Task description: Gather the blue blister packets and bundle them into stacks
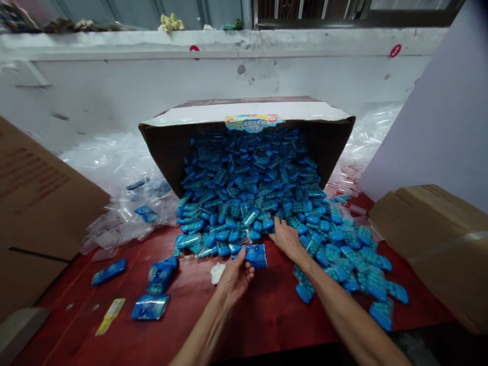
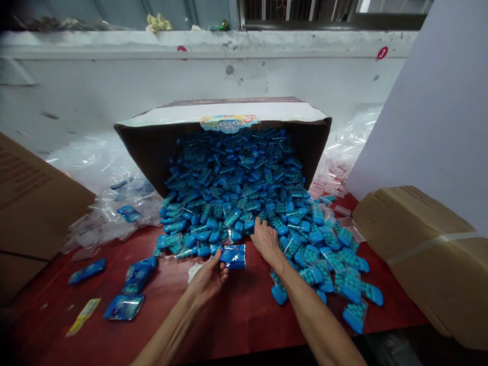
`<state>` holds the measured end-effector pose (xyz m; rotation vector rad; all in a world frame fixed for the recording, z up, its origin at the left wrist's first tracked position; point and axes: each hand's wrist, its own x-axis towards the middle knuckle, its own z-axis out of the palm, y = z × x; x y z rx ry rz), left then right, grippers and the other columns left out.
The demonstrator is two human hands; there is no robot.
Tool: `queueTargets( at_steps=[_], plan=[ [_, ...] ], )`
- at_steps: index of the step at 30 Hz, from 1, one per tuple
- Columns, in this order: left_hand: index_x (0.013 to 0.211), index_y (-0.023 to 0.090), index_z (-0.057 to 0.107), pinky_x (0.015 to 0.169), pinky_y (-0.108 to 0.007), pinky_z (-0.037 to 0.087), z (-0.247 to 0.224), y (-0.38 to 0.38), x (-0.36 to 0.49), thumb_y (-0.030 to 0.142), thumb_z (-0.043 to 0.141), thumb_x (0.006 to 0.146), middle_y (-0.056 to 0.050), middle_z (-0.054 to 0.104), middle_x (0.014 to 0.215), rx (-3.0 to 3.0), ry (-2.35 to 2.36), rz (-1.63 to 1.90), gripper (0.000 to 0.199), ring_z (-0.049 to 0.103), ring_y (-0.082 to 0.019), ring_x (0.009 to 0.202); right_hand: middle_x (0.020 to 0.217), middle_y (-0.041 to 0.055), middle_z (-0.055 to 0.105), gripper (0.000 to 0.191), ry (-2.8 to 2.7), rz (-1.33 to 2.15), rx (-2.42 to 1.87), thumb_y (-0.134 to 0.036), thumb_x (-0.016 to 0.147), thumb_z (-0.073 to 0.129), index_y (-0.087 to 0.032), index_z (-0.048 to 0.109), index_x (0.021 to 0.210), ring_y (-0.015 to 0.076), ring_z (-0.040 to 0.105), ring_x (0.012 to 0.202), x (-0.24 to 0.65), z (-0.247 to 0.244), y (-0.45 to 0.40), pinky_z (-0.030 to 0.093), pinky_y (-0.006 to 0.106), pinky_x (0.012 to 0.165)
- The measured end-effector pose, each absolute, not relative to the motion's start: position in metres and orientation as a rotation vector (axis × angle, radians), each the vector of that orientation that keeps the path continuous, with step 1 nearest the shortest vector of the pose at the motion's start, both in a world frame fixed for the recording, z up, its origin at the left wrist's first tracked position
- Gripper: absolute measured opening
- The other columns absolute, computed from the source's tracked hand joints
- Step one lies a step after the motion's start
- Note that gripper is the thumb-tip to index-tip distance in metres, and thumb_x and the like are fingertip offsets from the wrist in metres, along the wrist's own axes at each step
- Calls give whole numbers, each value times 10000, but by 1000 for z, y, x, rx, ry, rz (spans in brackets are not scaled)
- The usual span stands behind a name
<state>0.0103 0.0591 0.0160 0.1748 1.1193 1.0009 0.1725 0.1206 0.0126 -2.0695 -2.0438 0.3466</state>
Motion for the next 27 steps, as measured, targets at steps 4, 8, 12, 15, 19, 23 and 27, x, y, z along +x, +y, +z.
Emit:
queueTargets(
  at_steps=[4,8,12,15,19,23,27],
  plan=[
    [656,149,474,364,-161,413,15,59,9,188,552,732,16,531,444,85,1076,997,115,521,-85,386,995,119,544,439,-2009,365,-2077,-282,780,451,-144,346,1184,225,550,890,179,13,117,375,282,697],
    [581,160,438,357,-168,405,15,58,11,241,564,724,46,438,353,75,1085,1029,208,497,-89,365,1096,102,486,453,-1990,362,-2065,-244,778,444,-194,336,1215,209,528,932,184,23,105,371,270,711],
    [583,161,441,378,-170,407,16,55,16,270,596,695,49,445,363,148,1118,1118,221,503,-87,382,1101,107,485,490,-1823,391,-1948,-376,780,460,-223,345,1231,239,508,953,171,36,87,374,296,706],
    [636,163,469,392,-175,408,16,54,18,293,642,643,55,469,391,231,1088,1167,217,506,-86,391,896,56,587,545,-1640,913,-1692,-456,773,438,-194,325,1237,192,566,794,154,33,76,400,278,650],
    [650,164,472,391,-180,398,10,52,15,335,671,596,64,464,386,306,1087,1206,268,500,-89,389,822,45,606,520,-1376,1270,-1514,-445,794,391,-142,326,1212,150,581,660,149,21,76,417,253,580],
    [567,162,430,371,-180,383,8,53,11,363,673,585,67,420,347,294,1146,1196,316,487,-91,381,1006,95,567,429,-1598,619,-1869,-389,780,458,-181,404,1151,202,563,856,171,25,90,393,286,683],
    [563,159,440,370,-179,390,12,54,10,365,657,609,61,431,354,250,1123,1173,303,493,-89,385,956,119,597,558,-2000,457,-2079,-438,715,554,-170,367,1168,250,561,893,178,35,100,373,296,664]
  ],
)
